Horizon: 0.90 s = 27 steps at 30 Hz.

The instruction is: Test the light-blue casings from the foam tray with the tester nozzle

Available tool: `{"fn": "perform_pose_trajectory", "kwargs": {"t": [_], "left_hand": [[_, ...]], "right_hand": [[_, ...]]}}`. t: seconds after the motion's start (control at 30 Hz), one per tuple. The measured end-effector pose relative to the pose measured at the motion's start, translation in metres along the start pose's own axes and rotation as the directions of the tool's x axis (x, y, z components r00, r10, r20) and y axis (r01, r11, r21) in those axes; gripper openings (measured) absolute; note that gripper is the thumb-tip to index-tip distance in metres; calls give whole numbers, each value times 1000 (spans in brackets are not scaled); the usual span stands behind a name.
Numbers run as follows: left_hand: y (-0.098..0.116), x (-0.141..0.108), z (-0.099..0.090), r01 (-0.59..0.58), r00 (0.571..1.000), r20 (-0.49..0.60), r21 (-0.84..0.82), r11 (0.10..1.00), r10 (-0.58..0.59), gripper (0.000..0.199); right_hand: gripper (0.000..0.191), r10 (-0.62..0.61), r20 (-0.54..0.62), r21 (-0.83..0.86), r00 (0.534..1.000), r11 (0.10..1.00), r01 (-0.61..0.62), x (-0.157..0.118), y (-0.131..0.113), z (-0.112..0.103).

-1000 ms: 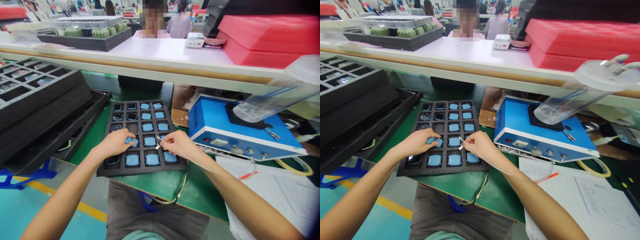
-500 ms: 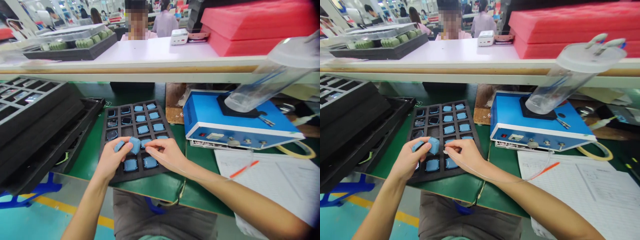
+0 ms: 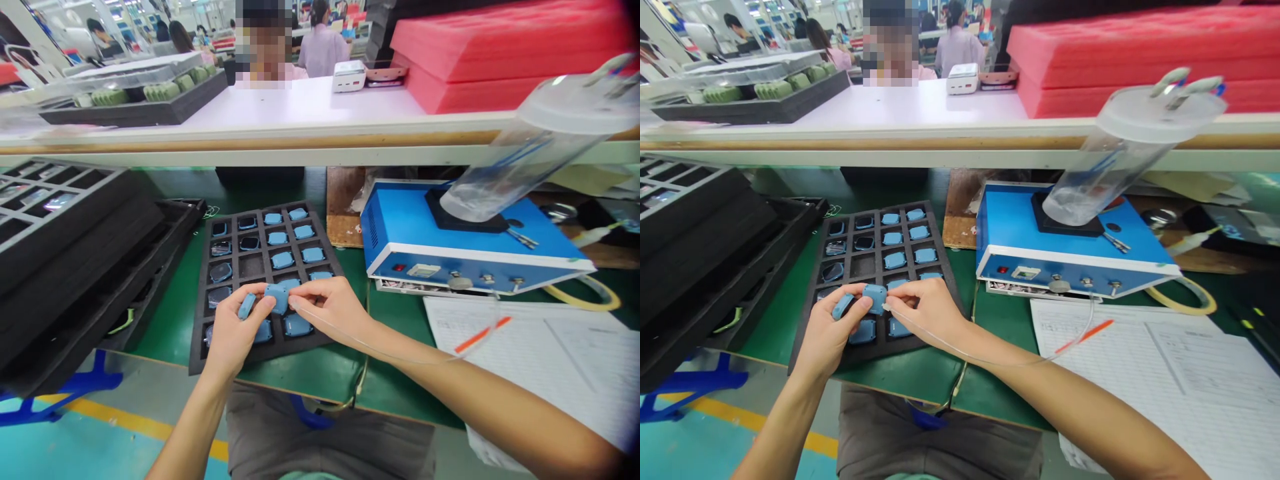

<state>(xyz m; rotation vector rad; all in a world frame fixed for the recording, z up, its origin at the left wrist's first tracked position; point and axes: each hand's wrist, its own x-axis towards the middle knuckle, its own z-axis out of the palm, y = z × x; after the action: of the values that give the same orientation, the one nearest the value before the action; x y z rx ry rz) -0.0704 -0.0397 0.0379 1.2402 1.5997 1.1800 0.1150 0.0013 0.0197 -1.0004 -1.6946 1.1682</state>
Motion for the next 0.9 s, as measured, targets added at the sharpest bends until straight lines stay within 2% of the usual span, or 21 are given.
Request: {"fn": "perform_pose_trajectory", "kwargs": {"t": [0.13, 0.23, 0.33, 0.4, 0.47, 0.57, 0.6, 0.67, 0.73, 0.8, 0.9], "left_hand": [[4, -14, 11, -18, 999, -37, 32, 999, 19, 26], [4, -17, 13, -35, 990, -133, 68, 997, 44, 26], [-1, -6, 2, -12, 972, -231, 164, 986, 51, 28], [-6, 4, -10, 16, 965, -255, 296, 955, 63, 23], [-9, 12, -21, -4, 960, -252, 429, 903, 123, 18], [-8, 13, -26, -57, 916, -315, 507, 860, 247, 22], [-7, 11, -24, -68, 909, -334, 473, 879, 250, 26], [-6, 7, -14, -89, 939, -302, 255, 963, 166, 36], [-7, 2, 1, -73, 986, -153, -86, 994, 60, 42], [-10, -2, 17, -28, 1000, -20, -316, 948, 22, 41], [-12, -7, 32, -33, 999, 25, -347, 937, 44, 32]], "right_hand": [[23, 82, -19, 19, 996, 996, -81, 0, -3, 2], [20, 117, -102, -13, 988, 993, -119, 2, -2, 1], [22, 191, -139, 1, 972, 981, -193, 8, 3, -7], [23, 248, -114, 31, 962, 969, -246, 12, 5, -13], [24, 262, -88, 40, 961, 965, -260, 14, 5, -17], [22, 223, -70, 25, 972, 975, -222, 13, 2, -18], [22, 207, -66, 24, 976, 978, -206, 12, 0, -17], [22, 178, -61, 34, 982, 984, -176, 7, -4, -14], [21, 145, -72, 43, 987, 989, -142, 3, -8, -10], [18, 108, -85, 37, 990, 994, -105, -1, -11, -7], [14, 63, -78, 6, 995, 998, -63, -4, -14, -7]]}}
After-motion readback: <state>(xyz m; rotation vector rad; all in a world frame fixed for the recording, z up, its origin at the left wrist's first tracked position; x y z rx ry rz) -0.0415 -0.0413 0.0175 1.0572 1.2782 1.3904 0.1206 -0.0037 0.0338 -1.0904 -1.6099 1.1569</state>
